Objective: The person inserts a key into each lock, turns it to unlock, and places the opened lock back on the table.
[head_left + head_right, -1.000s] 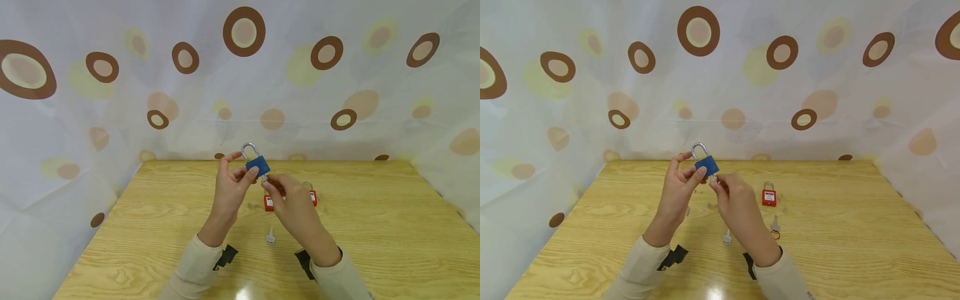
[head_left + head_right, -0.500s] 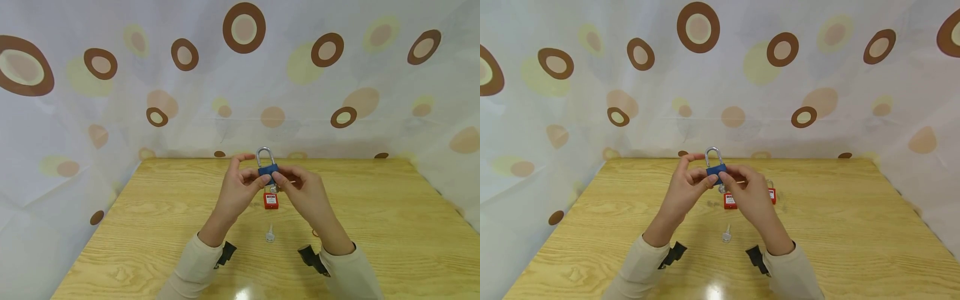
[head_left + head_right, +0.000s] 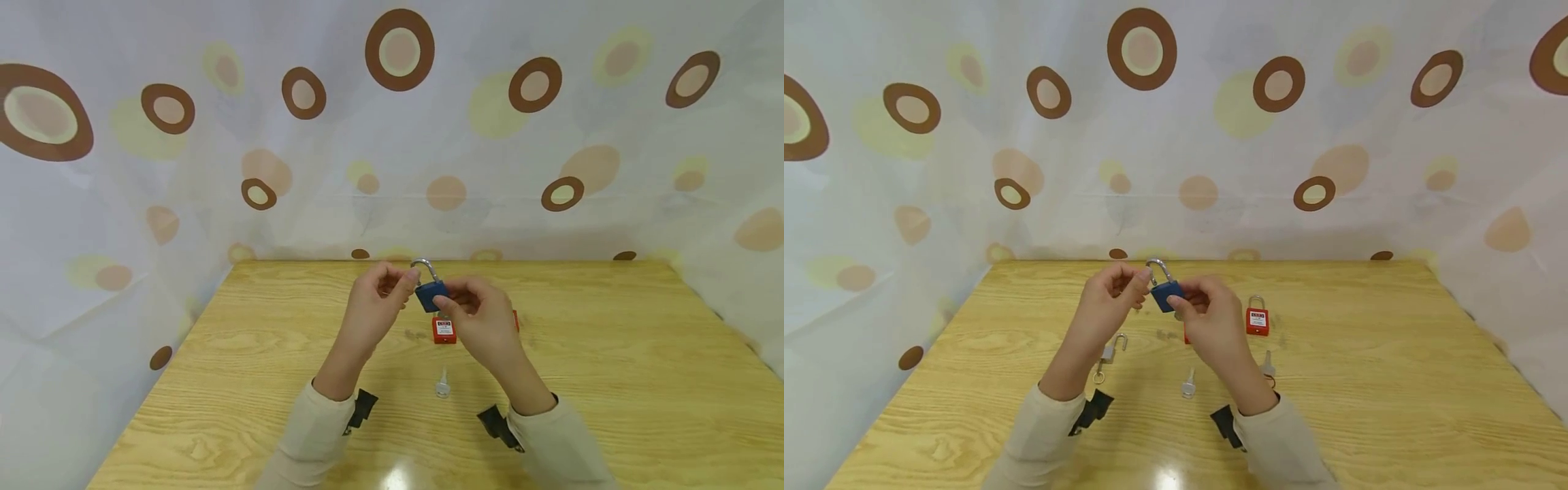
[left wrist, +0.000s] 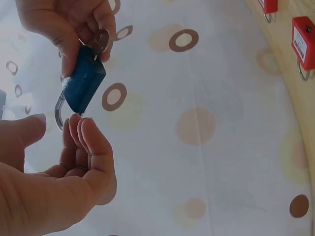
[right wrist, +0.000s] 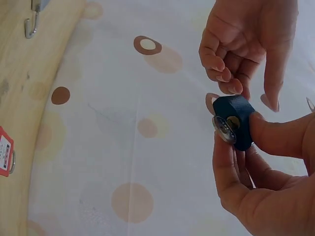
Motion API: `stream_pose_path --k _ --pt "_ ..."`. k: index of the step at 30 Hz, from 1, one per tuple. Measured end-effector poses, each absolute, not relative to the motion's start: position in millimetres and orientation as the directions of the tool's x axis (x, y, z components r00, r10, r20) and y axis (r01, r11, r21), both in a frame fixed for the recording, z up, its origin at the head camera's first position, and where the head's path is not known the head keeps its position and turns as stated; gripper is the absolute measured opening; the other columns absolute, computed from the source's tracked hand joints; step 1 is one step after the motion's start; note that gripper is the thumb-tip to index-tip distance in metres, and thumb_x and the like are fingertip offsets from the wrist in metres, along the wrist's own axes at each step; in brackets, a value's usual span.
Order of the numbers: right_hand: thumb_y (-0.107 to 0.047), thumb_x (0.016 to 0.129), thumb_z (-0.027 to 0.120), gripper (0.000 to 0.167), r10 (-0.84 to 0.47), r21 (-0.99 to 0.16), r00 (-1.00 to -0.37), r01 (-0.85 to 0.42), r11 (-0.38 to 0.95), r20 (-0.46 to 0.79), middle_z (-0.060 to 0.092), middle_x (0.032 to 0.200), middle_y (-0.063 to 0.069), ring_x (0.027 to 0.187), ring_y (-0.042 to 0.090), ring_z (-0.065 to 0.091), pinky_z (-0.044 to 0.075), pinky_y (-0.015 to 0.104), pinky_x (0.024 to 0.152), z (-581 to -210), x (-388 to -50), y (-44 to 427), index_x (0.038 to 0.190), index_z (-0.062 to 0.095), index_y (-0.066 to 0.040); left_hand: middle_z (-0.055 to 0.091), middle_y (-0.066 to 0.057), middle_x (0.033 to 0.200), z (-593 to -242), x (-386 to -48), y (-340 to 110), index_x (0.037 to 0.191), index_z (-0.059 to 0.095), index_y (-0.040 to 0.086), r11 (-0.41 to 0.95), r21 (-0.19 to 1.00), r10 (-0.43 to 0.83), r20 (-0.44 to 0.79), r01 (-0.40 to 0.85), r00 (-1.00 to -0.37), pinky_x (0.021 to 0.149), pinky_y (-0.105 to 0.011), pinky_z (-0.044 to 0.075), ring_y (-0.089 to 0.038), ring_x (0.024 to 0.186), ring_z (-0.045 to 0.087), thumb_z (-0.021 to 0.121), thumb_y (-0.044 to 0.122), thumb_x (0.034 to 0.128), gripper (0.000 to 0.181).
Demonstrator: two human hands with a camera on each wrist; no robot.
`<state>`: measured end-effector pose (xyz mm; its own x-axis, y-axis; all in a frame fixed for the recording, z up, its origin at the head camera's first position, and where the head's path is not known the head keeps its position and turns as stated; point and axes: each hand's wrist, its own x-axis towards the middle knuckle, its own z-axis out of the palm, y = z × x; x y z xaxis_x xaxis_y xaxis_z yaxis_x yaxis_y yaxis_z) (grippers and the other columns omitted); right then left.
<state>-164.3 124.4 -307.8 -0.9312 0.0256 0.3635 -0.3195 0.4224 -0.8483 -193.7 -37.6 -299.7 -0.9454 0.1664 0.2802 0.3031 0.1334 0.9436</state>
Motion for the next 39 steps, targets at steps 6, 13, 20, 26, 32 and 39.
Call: stream_pose_path --k 6,13,20,26,32,39 --pt "-0.003 0.085 0.071 0.017 -0.012 -0.783 -0.898 -0.39 0.484 0.44 0.062 0.093 0.012 0.082 0.023 0.063 0.053 0.036 0.077 -313.9 -164.4 116.8 0.1 0.067 0.003 0.057 -0.002 0.074 -299.1 -192.1 -39.3 0.086 0.062 0.004 0.266 0.897 0.136 0.329 0.354 -0.934 0.06 -0.029 0.041 -0.017 0.065 0.048 0.059 0.035 0.0966 0.034" --pt "-0.002 0.085 0.071 0.014 -0.041 -0.762 -0.887 -0.417 0.496 0.459 0.06 0.09 0.009 0.081 0.021 0.062 0.054 0.037 0.076 -313.5 -162.0 114.1 0.098 0.068 0.001 0.06 -0.004 0.08 -299.4 -191.6 -38.4 0.093 0.063 0.004 0.245 0.897 0.143 0.342 0.368 -0.929 0.065 -0.029 0.046 -0.016 0.071 0.053 0.061 0.028 0.0956 0.024" --pt "-0.001 0.084 0.072 0.015 -0.067 -0.754 -0.884 -0.432 0.495 0.462 0.061 0.089 0.008 0.079 0.02 0.062 0.054 0.032 0.074 -313.1 -160.6 114.0 0.099 0.068 0.001 0.064 -0.01 0.087 -299.2 -191.7 -36.5 0.097 0.065 -0.001 0.21 0.886 0.13 0.395 0.414 -0.91 0.072 -0.03 0.049 -0.018 0.078 0.058 0.06 0.017 0.0959 0.019" --pt "-0.003 0.087 0.07 0.017 -0.09 -0.78 -0.902 -0.412 0.471 0.422 0.063 0.091 0.009 0.08 0.02 0.063 0.054 0.027 0.073 -310.9 -160.1 115.3 0.102 0.068 0.002 0.067 -0.01 0.088 -299.1 -191.6 -36.0 0.099 0.068 -0.001 0.195 0.856 0.126 0.462 0.479 -0.878 0.074 -0.03 0.051 -0.019 0.079 0.061 0.06 0.014 0.0954 0.017" --pt "-0.005 0.089 0.068 0.019 -0.105 -0.837 -0.936 -0.348 0.422 0.336 0.066 0.094 0.013 0.079 0.023 0.066 0.053 0.024 0.069 -310.0 -160.2 117.5 0.106 0.068 0.004 0.069 -0.013 0.087 -298.4 -189.5 -35.8 0.099 0.069 -0.003 0.154 0.85 0.123 0.49 0.505 -0.863 0.072 -0.027 0.05 -0.021 0.077 0.063 0.062 0.007 0.0937 0.014" --pt "-0.01 0.089 0.069 0.021 -0.061 -0.892 -0.965 -0.258 0.372 0.254 0.068 0.097 0.014 0.084 0.025 0.067 0.053 0.024 0.071 -309.2 -162.4 118.3 0.106 0.068 0.003 0.068 -0.013 0.099 -298.5 -192.2 -38.6 0.106 0.069 -0.002 0.073 0.883 0.172 0.446 0.463 -0.878 0.085 -0.032 0.05 -0.025 0.092 0.063 0.063 0.011 0.094 0.018"
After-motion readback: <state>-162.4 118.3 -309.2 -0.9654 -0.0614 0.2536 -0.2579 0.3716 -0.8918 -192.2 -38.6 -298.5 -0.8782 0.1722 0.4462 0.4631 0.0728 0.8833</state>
